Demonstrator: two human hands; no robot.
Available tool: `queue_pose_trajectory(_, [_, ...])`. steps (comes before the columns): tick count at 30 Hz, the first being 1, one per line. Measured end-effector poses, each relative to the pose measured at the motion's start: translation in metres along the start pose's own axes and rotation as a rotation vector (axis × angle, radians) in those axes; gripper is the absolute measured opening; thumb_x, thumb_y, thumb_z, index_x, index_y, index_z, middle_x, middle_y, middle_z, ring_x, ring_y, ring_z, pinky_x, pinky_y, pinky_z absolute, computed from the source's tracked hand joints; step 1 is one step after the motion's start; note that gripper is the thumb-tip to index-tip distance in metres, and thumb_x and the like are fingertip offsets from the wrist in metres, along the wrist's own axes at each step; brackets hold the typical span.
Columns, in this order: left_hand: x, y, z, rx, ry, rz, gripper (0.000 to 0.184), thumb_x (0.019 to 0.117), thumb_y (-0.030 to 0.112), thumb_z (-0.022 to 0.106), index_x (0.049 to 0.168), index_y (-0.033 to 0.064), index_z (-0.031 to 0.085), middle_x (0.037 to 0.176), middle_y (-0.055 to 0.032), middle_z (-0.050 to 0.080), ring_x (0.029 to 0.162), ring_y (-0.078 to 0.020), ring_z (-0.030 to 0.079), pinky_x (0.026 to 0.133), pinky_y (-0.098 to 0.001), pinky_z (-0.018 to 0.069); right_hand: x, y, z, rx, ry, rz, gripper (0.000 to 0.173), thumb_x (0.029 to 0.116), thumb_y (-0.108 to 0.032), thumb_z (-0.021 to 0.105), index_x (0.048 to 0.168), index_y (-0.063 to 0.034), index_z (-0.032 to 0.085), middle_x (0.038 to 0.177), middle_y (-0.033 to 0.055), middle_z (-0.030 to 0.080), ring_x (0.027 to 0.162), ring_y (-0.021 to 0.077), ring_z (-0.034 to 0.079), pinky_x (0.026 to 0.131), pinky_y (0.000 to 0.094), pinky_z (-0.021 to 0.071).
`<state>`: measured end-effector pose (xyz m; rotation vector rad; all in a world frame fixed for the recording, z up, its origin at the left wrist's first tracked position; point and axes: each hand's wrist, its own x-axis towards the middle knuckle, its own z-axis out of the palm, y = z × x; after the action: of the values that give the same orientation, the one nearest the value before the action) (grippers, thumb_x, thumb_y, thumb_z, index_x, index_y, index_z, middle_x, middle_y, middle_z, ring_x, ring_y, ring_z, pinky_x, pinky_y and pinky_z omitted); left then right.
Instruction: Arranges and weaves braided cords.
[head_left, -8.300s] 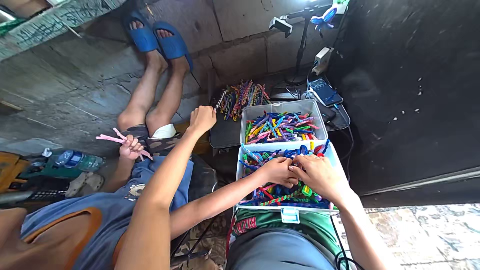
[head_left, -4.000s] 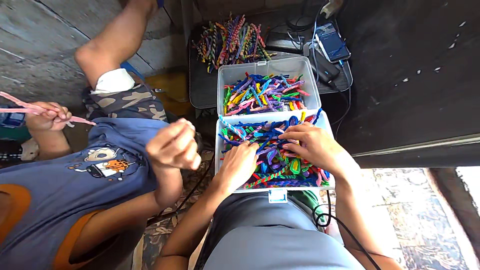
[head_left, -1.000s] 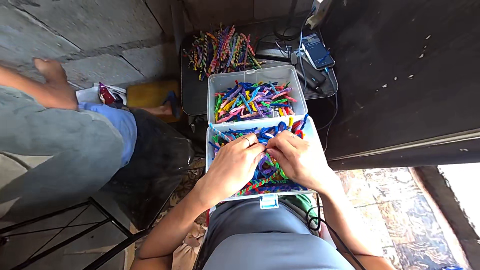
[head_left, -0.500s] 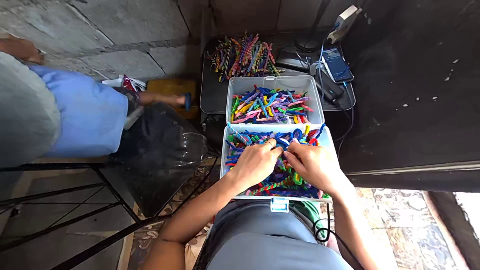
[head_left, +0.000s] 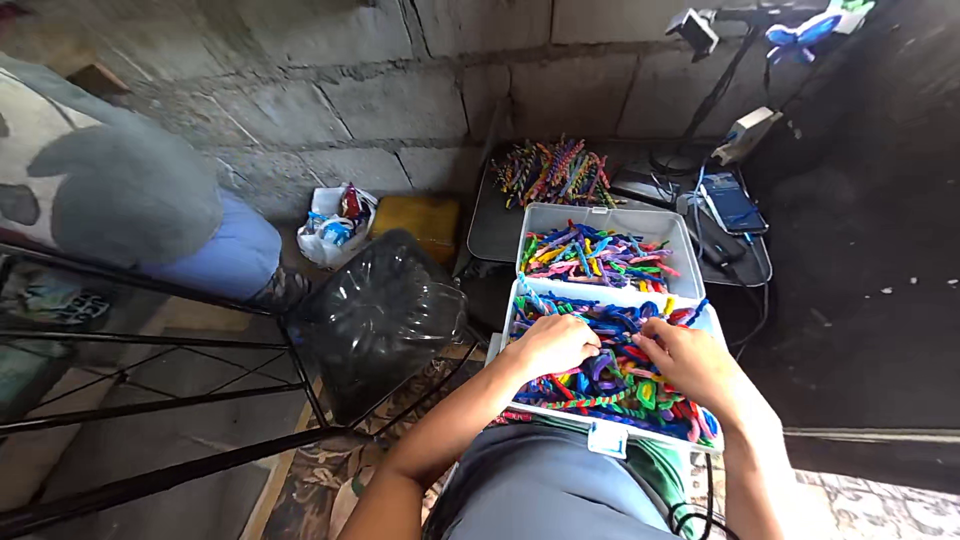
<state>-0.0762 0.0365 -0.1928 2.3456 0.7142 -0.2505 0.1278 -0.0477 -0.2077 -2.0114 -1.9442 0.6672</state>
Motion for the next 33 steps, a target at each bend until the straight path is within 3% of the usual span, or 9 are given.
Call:
queue_pose_trajectory(4, [-0.001,0.001,-0.002,0.033,0.031,0.045,0.034,0.1089,0.018,0.047,0.122,-0.002,0.071,0.12,-0.0251,0.068,0.118,-0.0397,0.063,0.101,-0.0566,0.0458,0.001,0.003,0.002,0.003,0.034,-0.014,0.029,0.1065,-0.019,0.054,0.114,0.0064,0.067,0.088,0.0271,0.069,0.085,0.0466,0.068,0.078,0.0647,0.049])
queue_pose_trajectory(11, [-0.005,0.011,-0.007,0.032,0.248,0.078,0.034,0.108,0.017,0.047,0.117,-0.0042,0.072,0.117,-0.0271,0.066,0.113,-0.0397,0.064,0.097,-0.0532,0.0482,0.002,0.01,0.002,0.019,0.073,-0.021,0.028,0.1061,-0.017,0.055,0.113,0.0072,0.067,0.088,0.0285,0.068,0.083,0.047,0.067,0.076,0.0656,0.0485])
queue_pose_trajectory(21, [0.0,-0.003,0.005,0.015,0.235,0.036,0.032,0.107,0.016,0.05,0.115,-0.0049,0.073,0.117,-0.0281,0.066,0.112,-0.041,0.064,0.095,-0.055,0.0494,0.004,0.006,0.009,-0.016,0.086,-0.031,0.026,0.1045,-0.018,0.059,0.107,0.006,0.069,0.081,0.0256,0.068,0.078,0.0458,0.068,0.071,0.0641,0.0496])
queue_pose_trajectory(25, [0.001,0.001,0.001,-0.042,0.288,0.06,0.032,0.1067,0.016,0.05,0.117,-0.004,0.073,0.12,-0.0262,0.066,0.114,-0.038,0.064,0.098,-0.051,0.0496,0.002,0.007,0.005,-0.015,0.067,-0.035,0.027,0.1053,-0.018,0.057,0.108,0.0064,0.068,0.082,0.0256,0.068,0.079,0.0453,0.068,0.072,0.0636,0.0498])
queue_pose_trajectory(27, [-0.001,0.003,0.004,-0.12,0.359,0.132,0.031,0.1057,0.014,0.052,0.114,-0.006,0.074,0.115,-0.0253,0.07,0.111,-0.0359,0.067,0.099,-0.048,0.0497,-0.001,0.008,0.006,0.019,0.138,-0.123,0.026,0.1036,-0.016,0.057,0.106,0.0069,0.068,0.079,0.0248,0.067,0.075,0.0447,0.068,0.068,0.0628,0.0505])
queue_pose_trajectory(29, [-0.001,0.006,0.007,-0.217,0.434,0.239,0.028,0.1036,0.009,0.054,0.108,-0.0092,0.074,0.105,-0.0239,0.073,0.101,-0.031,0.071,0.096,-0.0417,0.0519,-0.003,0.008,0.005,0.066,0.284,-0.256,0.025,0.1008,-0.017,0.059,0.107,0.005,0.069,0.08,0.0214,0.068,0.072,0.0401,0.069,0.066,0.0588,0.0534])
queue_pose_trajectory(31, [-0.002,0.009,0.006,-0.335,0.441,0.297,0.026,0.1031,0.007,0.054,0.106,-0.0098,0.073,0.096,-0.0192,0.074,0.088,-0.0182,0.07,0.086,-0.0297,0.0537,-0.005,0.003,0.006,0.099,0.425,-0.372,0.027,0.0979,-0.02,0.058,0.109,0.0007,0.071,0.083,0.0156,0.069,0.07,0.0313,0.068,0.064,0.0484,0.0553])
queue_pose_trajectory(33, [-0.003,0.007,0.004,-0.494,0.403,0.318,0.026,0.1035,0.008,0.053,0.105,-0.0096,0.071,0.088,-0.0106,0.071,0.071,-0.0017,0.059,0.069,-0.017,0.0477,-0.007,-0.004,0.006,0.11,0.501,-0.445,0.026,0.0981,-0.018,0.056,0.111,-0.0029,0.073,0.088,0.0133,0.072,0.074,0.0262,0.069,0.066,0.0401,0.0569])
